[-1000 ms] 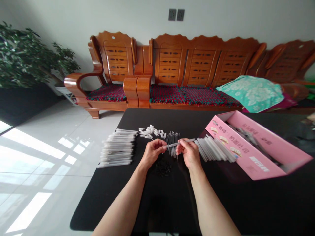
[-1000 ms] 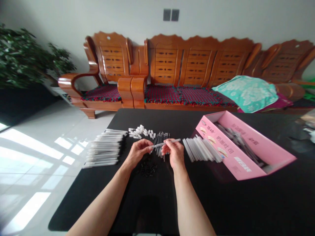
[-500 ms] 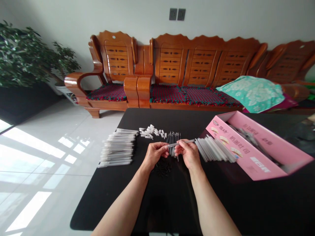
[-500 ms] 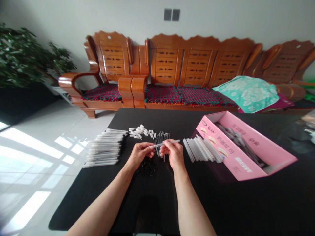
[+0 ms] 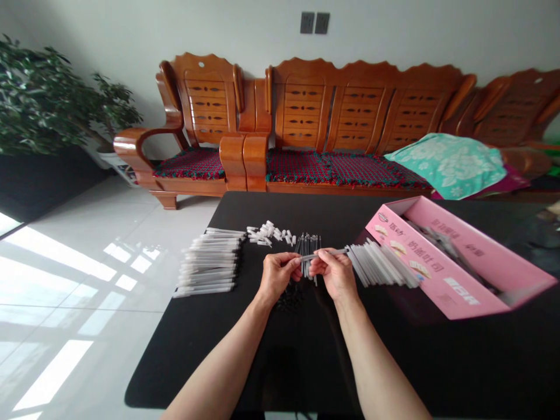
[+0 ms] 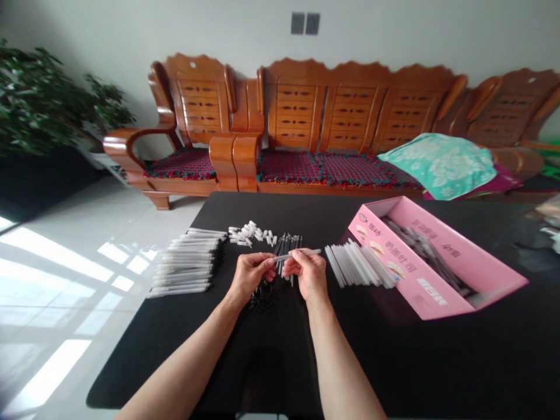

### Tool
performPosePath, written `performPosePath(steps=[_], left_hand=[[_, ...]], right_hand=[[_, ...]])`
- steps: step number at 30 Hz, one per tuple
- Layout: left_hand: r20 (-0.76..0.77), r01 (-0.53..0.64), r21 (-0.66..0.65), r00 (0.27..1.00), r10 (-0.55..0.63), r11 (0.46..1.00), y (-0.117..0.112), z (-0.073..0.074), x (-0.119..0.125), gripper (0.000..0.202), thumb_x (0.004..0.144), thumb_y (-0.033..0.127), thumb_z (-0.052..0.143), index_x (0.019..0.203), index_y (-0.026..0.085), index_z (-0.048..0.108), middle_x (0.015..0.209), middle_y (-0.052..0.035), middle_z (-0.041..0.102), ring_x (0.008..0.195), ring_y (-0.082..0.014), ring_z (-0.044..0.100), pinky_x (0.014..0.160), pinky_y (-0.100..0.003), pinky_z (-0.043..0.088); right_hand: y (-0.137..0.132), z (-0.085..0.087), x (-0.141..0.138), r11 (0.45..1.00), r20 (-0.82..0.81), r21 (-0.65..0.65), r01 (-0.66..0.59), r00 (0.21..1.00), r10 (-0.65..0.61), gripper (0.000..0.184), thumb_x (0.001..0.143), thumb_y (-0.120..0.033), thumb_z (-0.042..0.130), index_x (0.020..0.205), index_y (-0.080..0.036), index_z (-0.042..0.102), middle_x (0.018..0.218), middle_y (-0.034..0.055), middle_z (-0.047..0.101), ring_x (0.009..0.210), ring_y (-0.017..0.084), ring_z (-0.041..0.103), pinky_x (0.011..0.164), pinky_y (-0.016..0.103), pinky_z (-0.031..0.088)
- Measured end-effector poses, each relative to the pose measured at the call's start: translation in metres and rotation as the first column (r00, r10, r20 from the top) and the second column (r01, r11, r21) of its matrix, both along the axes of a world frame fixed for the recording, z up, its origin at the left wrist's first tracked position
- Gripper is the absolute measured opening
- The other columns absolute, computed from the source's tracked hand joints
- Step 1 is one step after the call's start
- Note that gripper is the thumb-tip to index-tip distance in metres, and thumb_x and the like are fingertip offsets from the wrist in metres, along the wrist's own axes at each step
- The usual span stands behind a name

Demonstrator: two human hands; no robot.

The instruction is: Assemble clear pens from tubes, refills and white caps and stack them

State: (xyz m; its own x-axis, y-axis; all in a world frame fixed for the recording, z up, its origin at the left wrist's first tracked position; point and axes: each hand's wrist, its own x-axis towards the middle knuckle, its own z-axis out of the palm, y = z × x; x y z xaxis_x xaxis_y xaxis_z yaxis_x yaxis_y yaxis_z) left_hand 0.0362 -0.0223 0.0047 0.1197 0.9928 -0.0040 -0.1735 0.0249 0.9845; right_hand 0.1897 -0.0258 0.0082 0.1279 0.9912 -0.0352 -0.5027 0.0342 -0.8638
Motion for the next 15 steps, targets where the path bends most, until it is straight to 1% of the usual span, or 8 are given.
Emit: performPosePath(steps=[4, 6, 8, 10, 12, 14, 15], left_hand=[[-0.061, -0.013, 0.040, 0.998, 0.015, 0.999, 0.001, -0.003, 0.000, 0.033, 0.078, 0.038, 0.071, 0.092, 0.008, 0.074, 0.057, -0.0042, 0.066, 0.045, -0.0126, 0.059, 0.046, -0.022, 0.049], [-0.068, 0.029, 0.045, 0.997, -0.026, 0.999, 0.004, -0.005, -0.002, 0.035, 0.080, 0.039, 0.069, 0.094, 0.008, 0.075, 0.058, -0.0040, 0.066, 0.047, -0.0131, 0.060, 0.047, -0.023, 0.050], [-0.116, 0.092, 0.068, 0.990, -0.084, 0.993, 0.007, -0.007, -0.005, 0.036, 0.082, 0.041, 0.066, 0.097, 0.010, 0.075, 0.061, -0.0041, 0.066, 0.050, -0.0137, 0.061, 0.049, -0.023, 0.050], [-0.226, 0.143, 0.126, 0.968, -0.112, 0.982, 0.009, -0.006, -0.009, 0.035, 0.085, 0.041, 0.063, 0.100, 0.012, 0.076, 0.068, -0.0050, 0.068, 0.054, -0.0139, 0.063, 0.051, -0.023, 0.049], [-0.361, 0.180, 0.197, 0.927, -0.099, 0.964, 0.010, -0.002, -0.013, 0.032, 0.088, 0.039, 0.060, 0.101, 0.015, 0.076, 0.077, -0.0057, 0.069, 0.057, -0.0134, 0.063, 0.054, -0.022, 0.047], [-0.493, 0.191, 0.264, 0.869, -0.038, 0.945, 0.009, 0.005, -0.019, 0.027, 0.089, 0.034, 0.058, 0.101, 0.019, 0.077, 0.082, -0.0055, 0.070, 0.062, -0.0136, 0.063, 0.059, -0.023, 0.047], [-0.555, 0.184, 0.296, 0.832, 0.013, 0.937, 0.009, 0.010, -0.024, 0.025, 0.089, 0.032, 0.058, 0.100, 0.020, 0.077, 0.083, -0.0052, 0.070, 0.066, -0.0143, 0.063, 0.063, -0.023, 0.047]], right_hand=[[0.000, 0.001, -0.002, 1.000, -0.007, -0.003, 0.023, 1.000, -0.023, 0.019, 0.070, -0.028, 0.079, 0.076, -0.012, 0.070, 0.055, 0.0038, 0.069, 0.042, 0.017, 0.064, 0.040, 0.026, 0.054], [0.000, 0.000, -0.003, 0.999, -0.007, -0.005, 0.039, 0.999, -0.039, 0.020, 0.069, -0.029, 0.079, 0.077, -0.012, 0.070, 0.055, 0.0036, 0.069, 0.043, 0.017, 0.064, 0.040, 0.026, 0.055], [0.000, -0.002, -0.005, 0.999, 0.003, -0.015, 0.050, 0.999, -0.050, 0.021, 0.069, -0.030, 0.079, 0.077, -0.013, 0.069, 0.055, 0.0032, 0.069, 0.043, 0.016, 0.064, 0.040, 0.026, 0.055], [0.000, -0.005, -0.009, 0.999, 0.031, -0.029, 0.033, 0.999, -0.032, 0.023, 0.070, -0.032, 0.079, 0.078, -0.013, 0.069, 0.056, 0.0027, 0.069, 0.042, 0.016, 0.063, 0.039, 0.025, 0.054], [-0.001, -0.006, -0.012, 0.999, 0.073, -0.040, -0.014, 0.997, 0.017, 0.025, 0.071, -0.034, 0.079, 0.080, -0.013, 0.069, 0.057, 0.0029, 0.069, 0.043, 0.016, 0.063, 0.038, 0.025, 0.055], [-0.001, -0.005, -0.014, 0.998, 0.098, -0.038, -0.044, 0.994, 0.048, 0.029, 0.073, -0.037, 0.078, 0.087, -0.012, 0.070, 0.059, 0.0032, 0.070, 0.044, 0.016, 0.064, 0.038, 0.025, 0.055], [-0.001, -0.005, -0.014, 0.999, 0.101, -0.031, -0.045, 0.994, 0.048, 0.032, 0.074, -0.038, 0.077, 0.092, -0.012, 0.069, 0.060, 0.0031, 0.070, 0.044, 0.016, 0.064, 0.038, 0.025, 0.055]])
